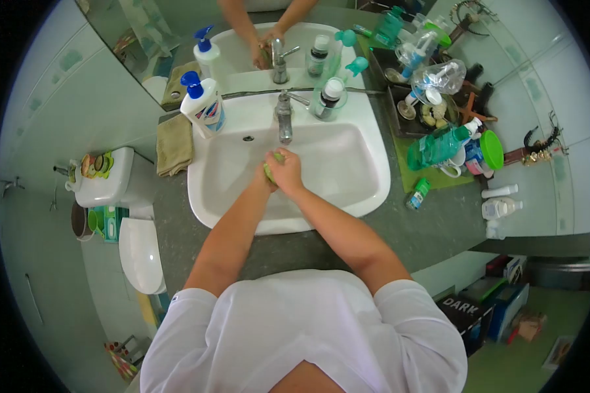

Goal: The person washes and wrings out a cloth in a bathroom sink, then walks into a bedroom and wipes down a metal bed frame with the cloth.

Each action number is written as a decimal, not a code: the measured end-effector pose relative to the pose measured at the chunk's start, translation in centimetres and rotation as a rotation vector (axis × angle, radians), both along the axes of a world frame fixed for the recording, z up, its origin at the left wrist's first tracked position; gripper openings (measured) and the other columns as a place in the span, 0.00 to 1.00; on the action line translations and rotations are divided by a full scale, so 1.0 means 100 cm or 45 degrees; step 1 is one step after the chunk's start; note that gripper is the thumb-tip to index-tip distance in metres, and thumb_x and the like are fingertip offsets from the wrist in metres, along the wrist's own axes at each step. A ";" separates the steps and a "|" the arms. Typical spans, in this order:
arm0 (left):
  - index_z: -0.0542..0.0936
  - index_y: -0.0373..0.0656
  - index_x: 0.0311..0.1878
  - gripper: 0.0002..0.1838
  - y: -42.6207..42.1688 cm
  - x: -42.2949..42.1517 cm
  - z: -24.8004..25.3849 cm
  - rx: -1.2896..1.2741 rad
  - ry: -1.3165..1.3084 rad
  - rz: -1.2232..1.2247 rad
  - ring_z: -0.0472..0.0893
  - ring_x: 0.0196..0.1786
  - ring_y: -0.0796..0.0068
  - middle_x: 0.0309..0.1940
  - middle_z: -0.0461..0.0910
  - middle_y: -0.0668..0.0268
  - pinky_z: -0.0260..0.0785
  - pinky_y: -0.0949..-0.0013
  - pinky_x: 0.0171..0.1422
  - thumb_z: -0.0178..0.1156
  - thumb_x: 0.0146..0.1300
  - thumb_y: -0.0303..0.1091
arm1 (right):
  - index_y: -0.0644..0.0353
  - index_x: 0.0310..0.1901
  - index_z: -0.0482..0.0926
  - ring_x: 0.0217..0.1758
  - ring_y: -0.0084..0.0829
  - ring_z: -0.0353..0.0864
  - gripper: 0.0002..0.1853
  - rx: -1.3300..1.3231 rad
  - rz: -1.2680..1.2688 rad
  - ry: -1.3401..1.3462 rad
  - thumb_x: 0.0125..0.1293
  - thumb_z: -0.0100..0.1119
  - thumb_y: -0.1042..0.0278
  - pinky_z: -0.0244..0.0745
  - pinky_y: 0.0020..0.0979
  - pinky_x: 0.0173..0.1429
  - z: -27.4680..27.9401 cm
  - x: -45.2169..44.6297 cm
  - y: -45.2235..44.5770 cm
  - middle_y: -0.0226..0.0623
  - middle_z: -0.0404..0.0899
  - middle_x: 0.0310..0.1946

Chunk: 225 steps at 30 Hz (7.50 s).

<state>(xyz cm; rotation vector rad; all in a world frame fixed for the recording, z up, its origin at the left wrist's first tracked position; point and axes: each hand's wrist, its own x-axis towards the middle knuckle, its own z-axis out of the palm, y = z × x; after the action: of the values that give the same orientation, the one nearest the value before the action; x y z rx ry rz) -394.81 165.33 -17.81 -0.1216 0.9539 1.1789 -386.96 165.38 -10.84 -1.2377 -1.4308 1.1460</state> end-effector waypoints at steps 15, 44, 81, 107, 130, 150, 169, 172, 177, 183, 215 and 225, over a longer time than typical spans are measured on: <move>0.72 0.42 0.47 0.19 -0.019 -0.026 0.071 0.040 0.137 -0.211 0.77 0.47 0.64 0.44 0.76 0.60 0.68 0.57 0.53 0.46 0.63 0.47 | 0.65 0.31 0.77 0.30 0.34 0.79 0.16 -0.555 -0.005 0.121 0.60 0.55 0.57 0.72 0.32 0.35 -0.032 0.083 0.068 0.42 0.78 0.25; 0.72 0.33 0.46 0.25 -0.018 -0.030 0.066 -0.080 1.244 -0.255 0.74 0.40 0.69 0.42 0.74 0.58 0.65 0.68 0.42 0.48 0.63 0.49 | 0.66 0.35 0.69 0.38 0.47 0.72 0.12 0.828 -0.071 -1.007 0.53 0.57 0.68 0.67 0.41 0.44 0.003 0.031 0.023 0.46 0.72 0.34; 0.69 0.38 0.49 0.14 -0.041 -0.036 0.066 0.432 0.336 -0.046 0.77 0.43 0.68 0.45 0.74 0.61 0.71 0.65 0.45 0.45 0.63 0.35 | 0.53 0.21 0.64 0.08 0.15 0.46 0.18 -0.925 0.837 0.342 0.62 0.52 0.52 0.40 0.20 0.13 0.185 -0.133 0.095 0.19 0.54 0.09; 0.60 0.52 0.62 0.26 -0.068 -0.018 0.135 0.641 -0.123 0.263 0.65 0.60 0.69 0.60 0.64 0.69 0.59 0.62 0.62 0.39 0.65 0.52 | 0.63 0.44 0.69 0.42 0.35 0.69 0.17 0.341 0.226 -0.026 0.68 0.40 0.56 0.64 0.32 0.48 0.053 -0.042 -0.022 0.41 0.70 0.37; 0.58 0.50 0.65 0.33 -0.079 -0.035 0.094 0.751 0.191 0.202 0.58 0.65 0.66 0.64 0.58 0.66 0.49 0.61 0.68 0.35 0.62 0.61 | 0.75 0.53 0.65 0.62 0.53 0.57 0.34 0.048 0.336 -0.699 0.68 0.23 0.46 0.51 0.41 0.66 0.035 -0.062 0.005 0.60 0.61 0.57; 0.71 0.40 0.45 0.23 -0.044 -0.054 -0.022 0.750 -0.722 -0.083 0.74 0.47 0.58 0.42 0.74 0.57 0.67 0.53 0.51 0.37 0.64 0.50 | 0.63 0.23 0.73 0.21 0.39 0.69 0.13 0.332 0.231 -0.121 0.55 0.58 0.61 0.64 0.34 0.26 0.055 -0.020 -0.046 0.43 0.70 0.19; 0.71 0.38 0.48 0.19 -0.050 -0.065 0.120 0.188 -0.051 -0.152 0.76 0.48 0.59 0.45 0.75 0.56 0.67 0.55 0.55 0.46 0.64 0.45 | 0.61 0.46 0.74 0.38 0.24 0.76 0.17 -0.286 0.838 -0.002 0.58 0.58 0.61 0.70 0.26 0.45 0.017 0.116 0.025 0.34 0.79 0.36; 0.70 0.40 0.49 0.20 -0.052 -0.050 0.102 0.170 -0.126 -0.223 0.75 0.49 0.60 0.48 0.74 0.57 0.67 0.56 0.56 0.45 0.65 0.47 | 0.63 0.44 0.75 0.40 0.23 0.75 0.14 -0.444 0.689 0.536 0.58 0.58 0.66 0.69 0.25 0.47 0.062 0.095 -0.006 0.32 0.78 0.37; 0.71 0.40 0.46 0.20 -0.042 -0.003 0.065 0.193 -0.024 -0.146 0.75 0.48 0.62 0.42 0.75 0.59 0.67 0.57 0.54 0.41 0.67 0.48 | 0.63 0.31 0.76 0.30 0.28 0.73 0.07 0.168 0.429 0.256 0.57 0.58 0.67 0.68 0.27 0.38 0.066 0.028 -0.051 0.35 0.76 0.26; 0.71 0.42 0.46 0.21 -0.039 0.015 0.072 0.135 0.012 -0.113 0.76 0.44 0.64 0.41 0.75 0.61 0.69 0.62 0.48 0.44 0.65 0.50 | 0.62 0.30 0.77 0.28 0.33 0.75 0.14 0.560 0.187 -0.421 0.57 0.59 0.58 0.70 0.30 0.37 0.034 0.022 -0.031 0.40 0.78 0.26; 0.71 0.48 0.48 0.20 -0.029 0.030 0.072 -0.117 0.259 -0.156 0.75 0.42 0.66 0.42 0.74 0.66 0.67 0.62 0.49 0.49 0.60 0.50 | 0.64 0.20 0.69 0.26 0.52 0.71 0.11 0.492 0.013 -0.461 0.46 0.60 0.67 0.67 0.40 0.30 0.022 0.026 -0.013 0.48 0.73 0.20; 0.68 0.47 0.55 0.23 -0.018 -0.016 0.048 -0.179 0.905 -0.295 0.73 0.48 0.68 0.48 0.73 0.62 0.65 0.57 0.50 0.46 0.62 0.49 | 0.60 0.33 0.76 0.38 0.44 0.77 0.14 0.158 0.381 -0.443 0.55 0.58 0.56 0.70 0.38 0.42 0.011 0.018 0.034 0.45 0.78 0.31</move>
<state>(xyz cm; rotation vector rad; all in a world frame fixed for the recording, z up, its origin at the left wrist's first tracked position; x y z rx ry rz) -396.39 163.54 -12.99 0.3117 1.6264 0.9437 -385.12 168.81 -9.79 -1.2029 -1.9710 1.0494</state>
